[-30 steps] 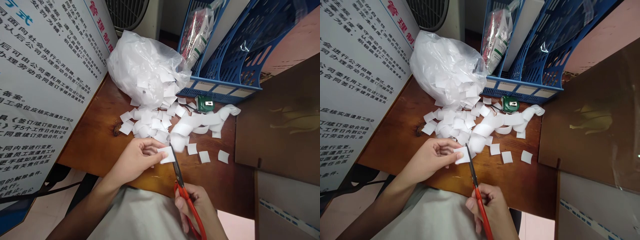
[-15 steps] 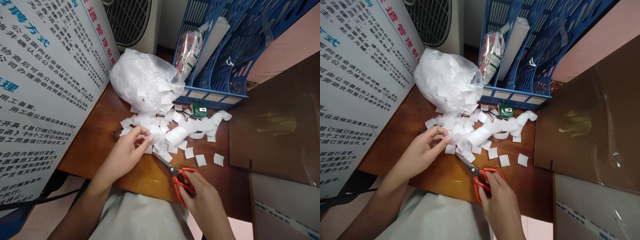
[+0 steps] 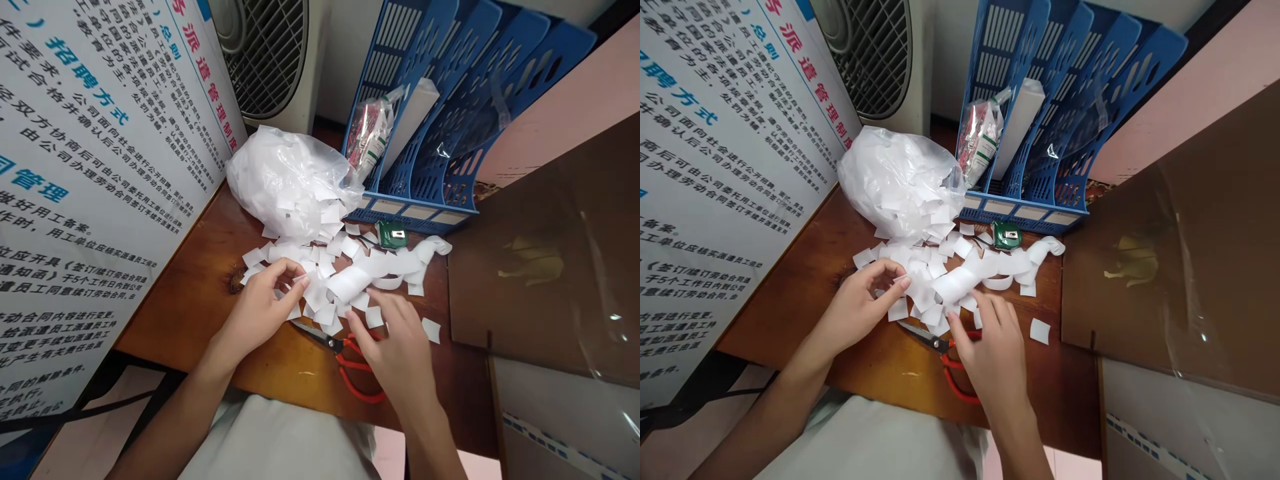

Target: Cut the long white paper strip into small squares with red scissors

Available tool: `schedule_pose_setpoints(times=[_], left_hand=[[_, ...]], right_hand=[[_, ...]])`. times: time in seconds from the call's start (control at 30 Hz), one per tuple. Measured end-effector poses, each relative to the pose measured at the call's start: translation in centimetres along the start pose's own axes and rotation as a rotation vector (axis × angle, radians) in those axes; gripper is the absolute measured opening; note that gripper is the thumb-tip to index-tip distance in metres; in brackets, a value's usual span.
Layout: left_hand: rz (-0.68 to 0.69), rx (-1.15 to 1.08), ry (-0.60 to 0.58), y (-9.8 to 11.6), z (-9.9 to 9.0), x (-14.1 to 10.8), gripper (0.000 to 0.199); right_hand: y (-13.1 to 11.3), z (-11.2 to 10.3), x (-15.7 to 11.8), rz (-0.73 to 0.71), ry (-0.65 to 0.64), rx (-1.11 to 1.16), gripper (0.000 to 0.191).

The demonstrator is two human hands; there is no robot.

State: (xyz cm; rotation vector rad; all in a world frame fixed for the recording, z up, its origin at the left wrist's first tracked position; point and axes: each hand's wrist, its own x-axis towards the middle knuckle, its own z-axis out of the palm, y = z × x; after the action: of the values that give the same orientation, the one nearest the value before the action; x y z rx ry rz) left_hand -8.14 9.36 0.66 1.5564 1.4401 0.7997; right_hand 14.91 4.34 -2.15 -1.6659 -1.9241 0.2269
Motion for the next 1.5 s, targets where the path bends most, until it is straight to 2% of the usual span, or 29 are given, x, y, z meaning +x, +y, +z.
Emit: schedule_pose_setpoints(times=[0.07,0.17,0.23,0.33,0.5,0.63,0.73,0.8,0.9,0.97,1.07,1.13,1.23,1.3,1.37,1.43,1.5], left_hand=[[0.011,-0.036,-0.026,0.2,0.1,-0.1,0.022],[0.009,-0.069,-0.075,0.3,0.4,-0.2,0.025],[-0.016,-0.081,-0.076,0.2,0.5,-0.2,0.027],[-0.033,-0.061,-0.033,-0.1,0.6,-0.1,0.026],[0.189,0.075,0.148,0.2,0.7,0.3,0.013],[0.176,0.026,0.163,1.0,0.7,0.3,0.012],[0.107,-0.131,0.059,1.4,0.4,0.0,0.012],[0.084,-0.251,-0.120,1.7,0.3,-0.2,0.011],[0.113,-0.314,-0.347,1.9,0.4,-0.6,0.011],[0.108,-0.301,-0.419,1.9,0.7,-0.7,0.010],[0.016,-0.349,-0.526,1.8,1.7,-0.9,0.013],[-0.033,-0.380,-0.533,1.8,2.4,-1.0,0.017],[-0.022,-0.341,-0.442,1.7,3.3,-1.2,0.018],[-0.013,-0.339,-0.397,1.6,3.7,-1.3,0.017],[-0.048,-0.404,-0.356,1.4,3.9,-1.5,0.017],[-0.115,-0.486,-0.335,1.1,3.9,-1.6,0.030],[-0.196,-0.557,-0.376,0.7,3.9,-1.6,0.049]], right_hand=[[-0.1,1.3,1.4,0.000,0.025,0.027,0.041],[-0.1,2.6,2.6,0.003,0.010,0.086,0.034],[-0.2,2.7,2.9,0.006,0.000,0.130,0.024],[-0.2,1.9,3.1,0.031,-0.003,0.202,0.007],[0.0,0.2,3.1,0.116,-0.065,0.404,0.015],[0.6,-1.1,2.8,0.197,-0.165,0.576,0.014],[0.8,-1.9,2.6,0.223,-0.203,0.631,0.012],[0.5,-2.4,2.4,0.240,-0.254,0.676,0.015],[-0.1,-3.0,2.0,0.258,-0.388,0.732,0.035],[-0.5,-3.4,1.7,0.230,-0.475,0.702,0.043],[-0.5,-3.9,1.3,0.169,-0.535,0.639,0.042],[-0.4,-4.0,1.3,0.140,-0.505,0.622,0.040],[-0.4,-3.8,1.3,0.116,-0.418,0.587,0.026],[-0.6,-3.5,1.2,0.146,-0.389,0.584,0.014],[-0.6,-3.1,1.1,0.192,-0.384,0.636,0.012],[-0.4,-2.8,0.9,0.210,-0.385,0.711,0.016],[-0.1,-2.6,0.7,0.197,-0.371,0.754,0.021]])
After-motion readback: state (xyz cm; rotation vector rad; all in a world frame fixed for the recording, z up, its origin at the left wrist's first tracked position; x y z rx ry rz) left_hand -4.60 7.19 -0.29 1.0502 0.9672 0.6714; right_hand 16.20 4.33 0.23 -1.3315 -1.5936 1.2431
